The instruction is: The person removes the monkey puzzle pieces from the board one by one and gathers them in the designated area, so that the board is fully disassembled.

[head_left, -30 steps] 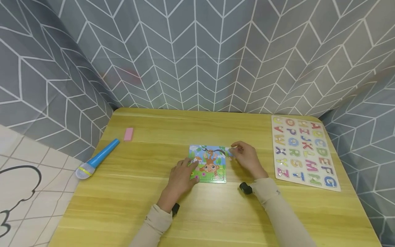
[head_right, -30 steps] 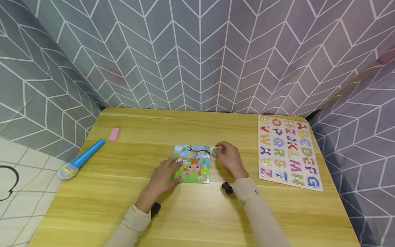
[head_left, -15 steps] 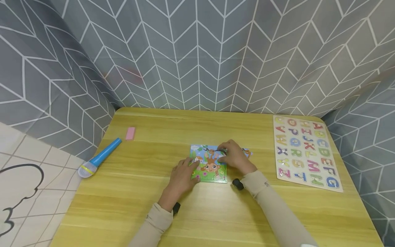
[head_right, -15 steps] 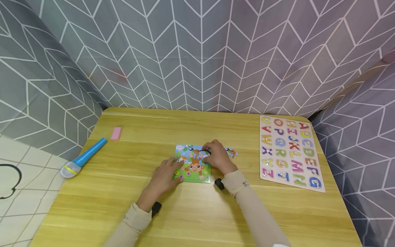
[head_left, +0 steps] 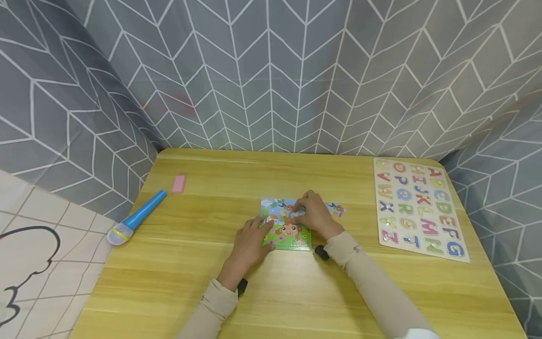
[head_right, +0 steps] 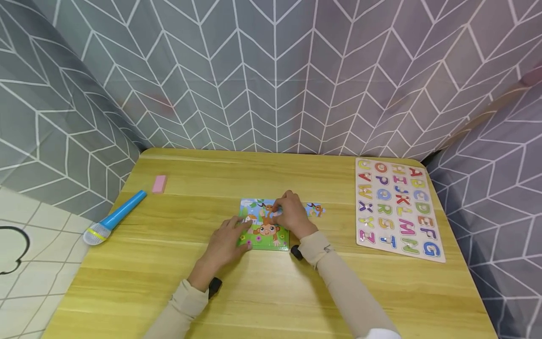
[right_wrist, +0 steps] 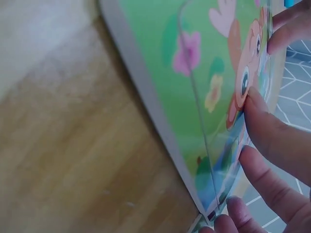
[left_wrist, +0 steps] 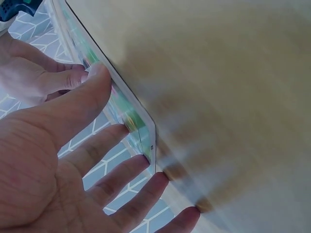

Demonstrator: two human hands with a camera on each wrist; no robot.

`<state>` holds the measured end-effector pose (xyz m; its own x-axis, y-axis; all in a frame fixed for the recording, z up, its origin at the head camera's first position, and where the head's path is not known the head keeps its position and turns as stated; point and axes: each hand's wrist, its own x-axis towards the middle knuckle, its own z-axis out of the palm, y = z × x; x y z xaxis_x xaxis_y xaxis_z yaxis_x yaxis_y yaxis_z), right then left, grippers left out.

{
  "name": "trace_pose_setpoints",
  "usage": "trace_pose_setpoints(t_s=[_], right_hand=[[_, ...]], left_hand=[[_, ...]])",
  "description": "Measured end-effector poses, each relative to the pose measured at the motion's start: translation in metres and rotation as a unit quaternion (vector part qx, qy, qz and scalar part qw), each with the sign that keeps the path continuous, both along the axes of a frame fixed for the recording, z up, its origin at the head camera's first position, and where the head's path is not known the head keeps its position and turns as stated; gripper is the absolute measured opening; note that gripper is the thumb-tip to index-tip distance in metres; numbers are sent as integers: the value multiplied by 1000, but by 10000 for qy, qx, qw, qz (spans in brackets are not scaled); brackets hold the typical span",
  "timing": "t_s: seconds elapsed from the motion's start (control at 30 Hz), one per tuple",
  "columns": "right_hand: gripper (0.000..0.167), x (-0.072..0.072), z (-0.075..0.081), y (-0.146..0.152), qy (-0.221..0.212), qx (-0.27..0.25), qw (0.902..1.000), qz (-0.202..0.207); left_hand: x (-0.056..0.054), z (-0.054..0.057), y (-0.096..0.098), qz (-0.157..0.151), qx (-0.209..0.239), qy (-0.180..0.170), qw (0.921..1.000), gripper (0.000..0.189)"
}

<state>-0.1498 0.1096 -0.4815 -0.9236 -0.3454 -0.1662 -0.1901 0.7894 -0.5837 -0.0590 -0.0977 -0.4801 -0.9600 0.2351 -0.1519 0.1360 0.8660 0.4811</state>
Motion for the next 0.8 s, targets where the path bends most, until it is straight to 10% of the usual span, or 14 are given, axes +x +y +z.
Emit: trace_pose_setpoints(t_s=[0.8], right_hand=[[31,-7,5,-3,-102,251,9992,306]], left_hand=[[-1,0,0,54,-64,45,10000,63]])
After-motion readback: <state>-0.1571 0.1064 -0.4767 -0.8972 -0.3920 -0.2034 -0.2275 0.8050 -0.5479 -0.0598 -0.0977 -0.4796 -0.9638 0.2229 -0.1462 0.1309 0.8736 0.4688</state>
